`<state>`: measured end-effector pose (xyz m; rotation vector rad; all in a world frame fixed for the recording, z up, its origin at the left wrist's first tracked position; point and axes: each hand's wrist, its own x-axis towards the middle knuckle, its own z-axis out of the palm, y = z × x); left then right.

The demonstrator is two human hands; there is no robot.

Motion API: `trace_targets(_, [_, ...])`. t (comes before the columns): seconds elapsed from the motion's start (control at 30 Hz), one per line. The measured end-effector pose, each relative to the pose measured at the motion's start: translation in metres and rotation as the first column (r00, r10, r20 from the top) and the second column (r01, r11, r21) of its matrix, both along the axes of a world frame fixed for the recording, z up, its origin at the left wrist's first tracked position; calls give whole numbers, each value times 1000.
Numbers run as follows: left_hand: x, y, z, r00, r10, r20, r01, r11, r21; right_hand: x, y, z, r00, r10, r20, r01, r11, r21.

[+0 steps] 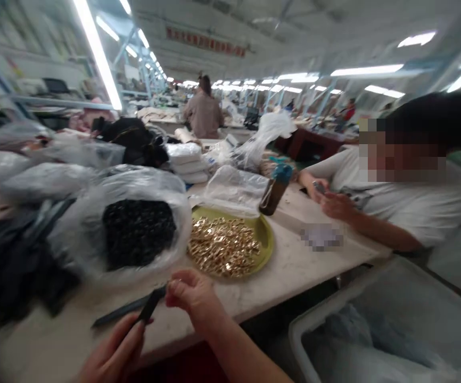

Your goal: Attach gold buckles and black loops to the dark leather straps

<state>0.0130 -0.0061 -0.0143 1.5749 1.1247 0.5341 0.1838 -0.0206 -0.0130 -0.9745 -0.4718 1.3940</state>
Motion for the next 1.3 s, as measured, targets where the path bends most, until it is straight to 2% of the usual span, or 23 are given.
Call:
trace_targets(0.1, [-1,-9,6,1000,-3,11,4,994,-105,-19,-13,-3,952,-53,-303,11,991,-137])
trace_targets(0.17, [-1,-13,6,1000,21,6,-20,991,-135,-25,-15,-8,911,-63,-407,-17,981,-191])
trace_targets(0.23, [-3,-19,6,1000,23,-12,-24,990,-137,-29,-18,-12,895,-58,-442,-44,975,-217])
trace_targets(0.33, [-9,-24,11,998,-35,-55,30,995,-93,-36,-24,-15,919,-57,-391,-38,972,-231])
trace_targets(0.5, [-14,-20,24,989,-131,-73,132,991,11,-56,-40,-15,997,24,-75,-34,992,-125])
trace_targets(0.57, [-15,-20,24,990,-134,-46,133,991,-25,-62,-47,-15,1000,-2,31,6,994,-107])
trace_targets(0.67, [-19,-25,17,992,-118,52,126,973,-195,-64,-54,-14,993,5,119,8,994,-109])
trace_targets(0.73, [-22,-29,10,989,-96,115,127,942,-309,-63,-57,-14,989,66,136,-49,991,-121])
trace_targets(0.83, [-25,-31,1,986,-50,160,109,918,-382,-62,-59,-18,987,127,98,-111,981,-157])
trace_targets(0.97, [-25,-31,0,985,-3,170,80,890,-449,-63,-59,-23,984,173,-34,-176,965,-195])
trace_targets(1.03, [-24,-30,1,982,20,188,75,871,-485,-64,-59,-24,980,195,-36,-199,960,-199])
trace_targets(1.1, [-24,-29,0,977,42,207,71,856,-512,-65,-60,-23,973,209,96,-187,963,-195])
trace_targets(1.17, [-24,-30,-4,975,58,216,67,847,-527,-64,-62,-22,903,174,393,-127,982,-143])
trace_targets(1.23, [-25,-31,-9,981,57,183,46,859,-510,-63,-64,-21,719,76,691,-89,996,-16])
trace_targets(1.27, [-25,-31,-10,988,46,145,30,877,-480,-62,-64,-21,628,24,778,-91,995,42])
trace_targets(1.3, [-26,-32,-9,995,32,96,12,905,-426,-60,-63,-21,572,-4,820,-95,993,72])
